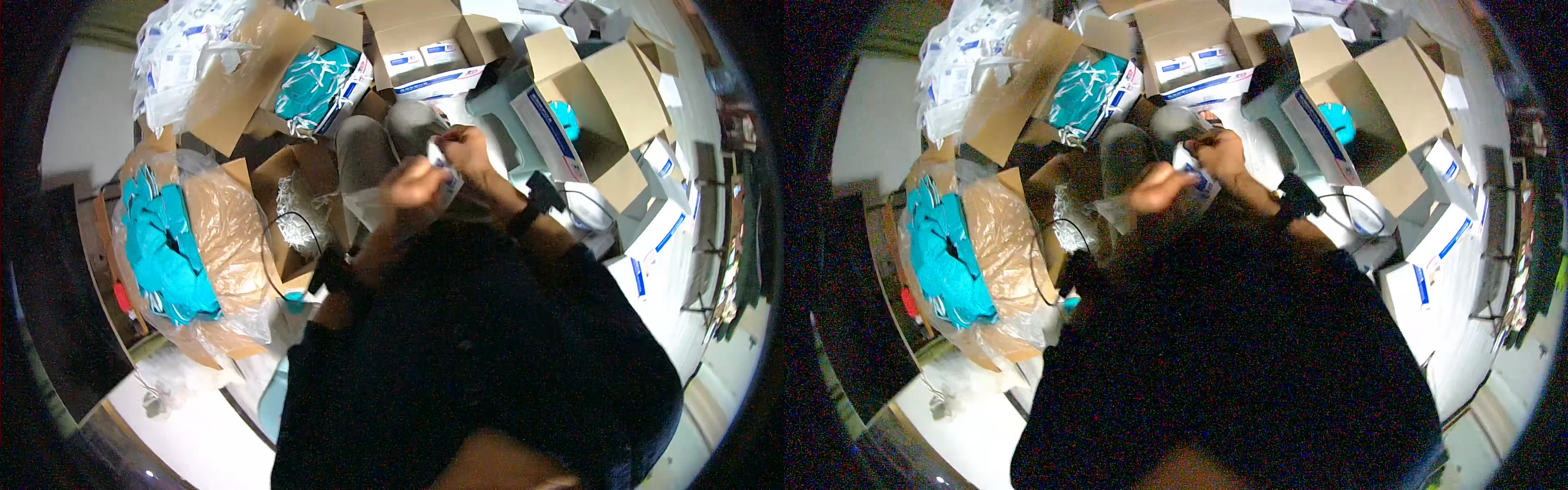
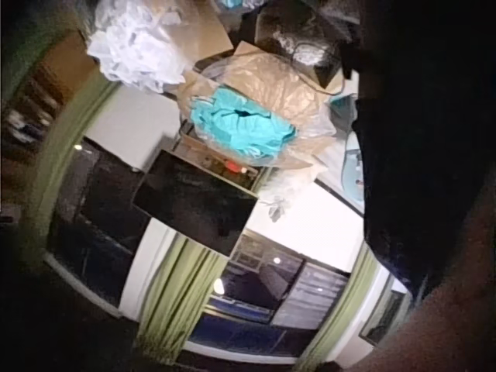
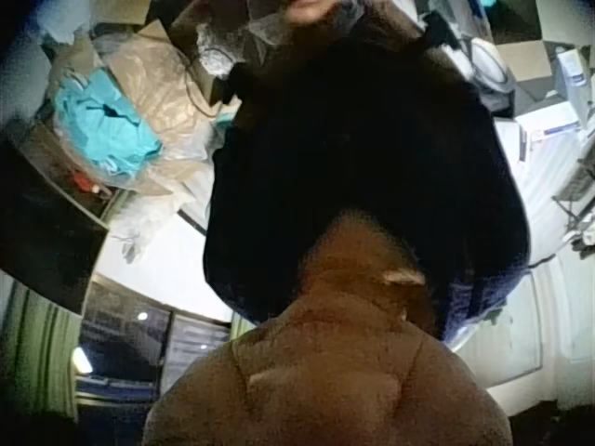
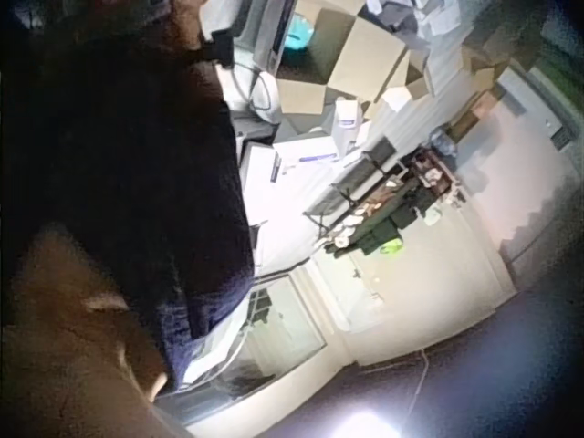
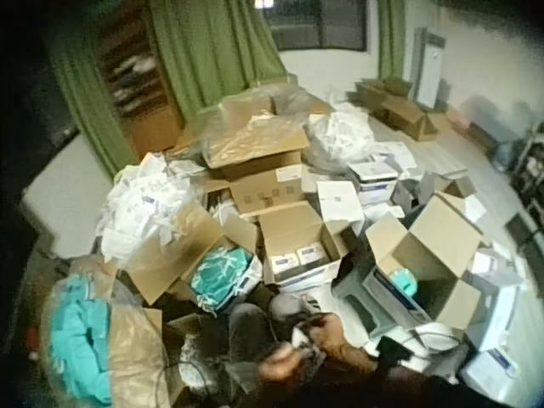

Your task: Sorting through and organizing medical or hygiene supplies into boxes.

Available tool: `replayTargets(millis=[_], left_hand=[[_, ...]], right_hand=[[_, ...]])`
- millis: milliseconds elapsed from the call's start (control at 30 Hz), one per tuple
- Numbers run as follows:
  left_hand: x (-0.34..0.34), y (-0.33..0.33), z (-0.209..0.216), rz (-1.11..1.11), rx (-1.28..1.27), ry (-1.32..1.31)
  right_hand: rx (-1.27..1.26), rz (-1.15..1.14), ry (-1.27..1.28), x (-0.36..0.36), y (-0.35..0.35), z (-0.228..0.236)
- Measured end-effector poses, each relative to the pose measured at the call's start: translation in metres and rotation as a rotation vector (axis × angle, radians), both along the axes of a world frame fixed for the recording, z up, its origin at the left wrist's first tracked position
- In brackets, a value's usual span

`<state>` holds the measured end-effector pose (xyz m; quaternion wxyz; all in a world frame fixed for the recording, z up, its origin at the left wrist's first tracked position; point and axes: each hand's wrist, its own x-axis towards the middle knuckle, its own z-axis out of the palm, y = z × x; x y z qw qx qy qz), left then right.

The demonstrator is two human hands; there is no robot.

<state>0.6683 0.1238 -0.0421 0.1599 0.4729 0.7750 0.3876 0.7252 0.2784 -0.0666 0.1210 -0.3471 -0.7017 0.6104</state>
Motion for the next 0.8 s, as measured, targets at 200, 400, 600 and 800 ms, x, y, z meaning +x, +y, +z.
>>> replayTargets(millis=[200,400,600,800], left_hand=[[0.016,-0.026,0.12,0.155,0.551,0.112],[-0.025,-0.014,0.09,0.155,0.143,0.108],[-0.023,-0.009,0.055,0.079,0.08,0.175],[-0.016,-0.002,0.063,0.192,0.056,0.083]], right_hand=[[0.147,-0.052,-0.478,0.036,0.035,-0.036],[-0.442,-0.033,0.179,0.048,0.035,0.006],[-0.027,0.243,0.398,0.019,0.016,0.051],[-0.182,0.139,0.364,0.02,0.001,0.051]])
